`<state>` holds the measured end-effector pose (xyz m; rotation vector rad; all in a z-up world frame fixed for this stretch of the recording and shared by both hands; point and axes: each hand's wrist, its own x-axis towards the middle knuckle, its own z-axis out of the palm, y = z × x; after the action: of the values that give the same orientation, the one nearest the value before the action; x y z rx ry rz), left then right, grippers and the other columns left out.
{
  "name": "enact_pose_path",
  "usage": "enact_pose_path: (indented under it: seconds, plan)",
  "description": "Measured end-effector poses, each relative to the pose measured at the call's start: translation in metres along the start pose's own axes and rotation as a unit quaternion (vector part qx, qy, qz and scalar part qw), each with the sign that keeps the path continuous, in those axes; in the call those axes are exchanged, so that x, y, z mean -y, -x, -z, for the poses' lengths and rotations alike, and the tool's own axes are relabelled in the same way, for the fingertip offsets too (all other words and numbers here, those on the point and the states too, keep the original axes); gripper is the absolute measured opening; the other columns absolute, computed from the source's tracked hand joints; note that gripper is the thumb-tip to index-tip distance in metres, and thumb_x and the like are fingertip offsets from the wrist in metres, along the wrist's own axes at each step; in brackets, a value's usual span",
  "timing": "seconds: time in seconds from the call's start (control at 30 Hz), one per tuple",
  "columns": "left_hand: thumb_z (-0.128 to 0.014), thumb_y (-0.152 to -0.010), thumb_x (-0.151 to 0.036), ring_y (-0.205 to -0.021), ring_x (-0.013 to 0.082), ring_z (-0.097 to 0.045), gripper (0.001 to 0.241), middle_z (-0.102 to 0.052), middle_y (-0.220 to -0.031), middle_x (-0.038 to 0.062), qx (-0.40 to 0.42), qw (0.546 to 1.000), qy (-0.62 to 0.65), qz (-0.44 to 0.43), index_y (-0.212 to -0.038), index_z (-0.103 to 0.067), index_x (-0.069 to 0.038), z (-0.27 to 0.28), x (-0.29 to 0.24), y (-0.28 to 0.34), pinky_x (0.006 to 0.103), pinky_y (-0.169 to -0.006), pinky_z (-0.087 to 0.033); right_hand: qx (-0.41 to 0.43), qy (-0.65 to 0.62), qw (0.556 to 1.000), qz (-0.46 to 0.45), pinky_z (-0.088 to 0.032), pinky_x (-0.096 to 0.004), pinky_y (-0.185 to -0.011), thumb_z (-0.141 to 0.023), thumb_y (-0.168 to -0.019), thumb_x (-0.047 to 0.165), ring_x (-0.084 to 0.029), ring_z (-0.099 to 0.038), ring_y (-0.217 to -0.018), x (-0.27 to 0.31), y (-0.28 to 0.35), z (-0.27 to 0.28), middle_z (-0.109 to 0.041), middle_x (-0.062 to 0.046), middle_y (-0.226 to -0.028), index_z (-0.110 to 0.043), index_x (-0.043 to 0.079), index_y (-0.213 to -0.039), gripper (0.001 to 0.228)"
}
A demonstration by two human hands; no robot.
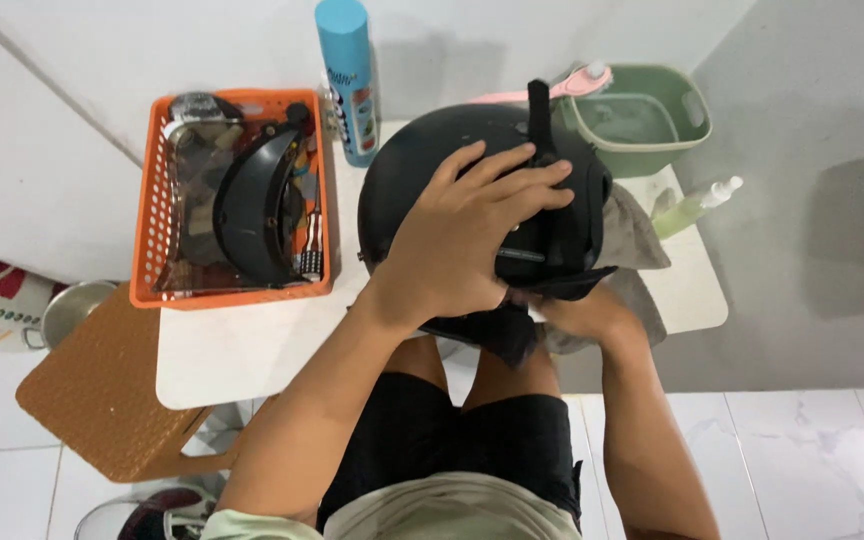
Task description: The person wipes the exterior of a black motorcycle helmet using a grey cloth. They apply a cleaning liquid from a bottle onto the cloth and continue to wipe the helmet's surface, focusing on the front and side areas.
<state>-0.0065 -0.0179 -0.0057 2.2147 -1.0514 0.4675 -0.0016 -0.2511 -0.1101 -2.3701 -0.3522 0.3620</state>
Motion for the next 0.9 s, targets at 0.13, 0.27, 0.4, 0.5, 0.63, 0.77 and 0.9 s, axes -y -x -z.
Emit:
enact_pose_path:
  seconds: [0.13, 0.27, 0.4, 0.5, 0.63, 0.77, 0.9]
  plan:
    - [-0.070, -0.066, -0.001, -0.149, 0.0327, -0.043, 0.073, -0.053, -0.153, 0.002, -0.012, 1.000, -0.008, -0.004, -0.138, -0.062, -0.014, -0.002, 0.000, 0.004, 0.0586, -0.126, -0.024, 0.007, -0.001, 1.000, -0.005, -0.042, -0.040, -0.053, -0.067, -0.091, 0.015, -0.027, -0.059, -0.055, -0.008, -0.001, -0.004, -0.067, -0.020, -0.063, -0.068, -0.002, -0.070, 0.026]
    - [-0.074, -0.066, -0.003, -0.149, 0.0326, -0.043, 0.075, -0.052, -0.154, 0.002, -0.015, 1.000, -0.015, -0.009, -0.139, -0.061, -0.013, -0.002, 0.003, 0.005, 0.0588, -0.126, -0.025, 0.003, 0.002, 1.000, -0.002, -0.042, -0.040, -0.054, -0.067, -0.091, 0.016, -0.027, -0.059, -0.056, -0.011, -0.001, -0.006, -0.067, -0.019, -0.063, -0.067, -0.002, -0.070, 0.027]
    - [-0.078, -0.064, -0.007, -0.150, 0.0310, -0.041, 0.077, -0.052, -0.155, 0.001, 0.001, 1.000, -0.012, -0.004, -0.139, -0.061, -0.015, -0.001, 0.006, 0.003, 0.0586, -0.126, -0.024, -0.001, 0.002, 1.000, 0.001, -0.042, -0.040, -0.054, -0.066, -0.092, 0.016, -0.026, -0.059, -0.056, -0.015, -0.007, -0.008, -0.066, -0.018, -0.063, -0.066, -0.001, -0.070, 0.028]
    - [-0.071, -0.062, -0.007, -0.150, 0.0307, -0.041, 0.078, -0.051, -0.155, 0.001, 0.012, 1.000, -0.014, -0.005, -0.139, -0.061, -0.015, -0.001, 0.010, 0.002, 0.0584, -0.125, -0.023, -0.002, 0.002, 1.000, 0.000, -0.042, -0.040, -0.055, -0.066, -0.092, 0.016, -0.026, -0.059, -0.057, -0.018, -0.011, -0.010, -0.066, -0.018, -0.064, -0.065, -0.001, -0.069, 0.028]
    - [-0.072, -0.064, -0.005, -0.150, 0.0303, -0.040, 0.077, -0.051, -0.155, 0.001, 0.013, 1.000, -0.018, -0.004, -0.139, -0.060, -0.015, 0.002, 0.011, 0.000, 0.0589, -0.126, -0.023, -0.002, 0.004, 1.000, 0.005, -0.043, -0.040, -0.055, -0.066, -0.092, 0.016, -0.026, -0.059, -0.057, -0.023, -0.013, -0.010, -0.066, -0.018, -0.064, -0.064, -0.001, -0.069, 0.029]
    - [-0.072, -0.063, -0.005, -0.150, 0.0294, -0.040, 0.077, -0.051, -0.155, 0.000, 0.019, 1.000, -0.020, -0.001, -0.138, -0.060, -0.017, 0.002, 0.012, -0.003, 0.0574, -0.125, -0.023, -0.005, 0.005, 1.000, 0.009, -0.043, -0.040, -0.055, -0.065, -0.093, 0.016, -0.026, -0.059, -0.058, -0.028, -0.015, -0.009, -0.066, -0.017, -0.064, -0.063, 0.000, -0.068, 0.029]
    - [-0.086, -0.067, -0.016, -0.150, 0.0282, -0.038, 0.078, -0.048, -0.156, -0.001, 0.034, 0.999, -0.034, -0.002, -0.140, -0.059, -0.017, 0.000, 0.014, -0.005, 0.0566, -0.125, -0.023, -0.006, 0.003, 1.000, 0.013, -0.043, -0.040, -0.056, -0.065, -0.093, 0.017, -0.025, -0.059, -0.059, -0.035, -0.013, -0.011, -0.065, -0.017, -0.065, -0.062, 0.000, -0.068, 0.030]
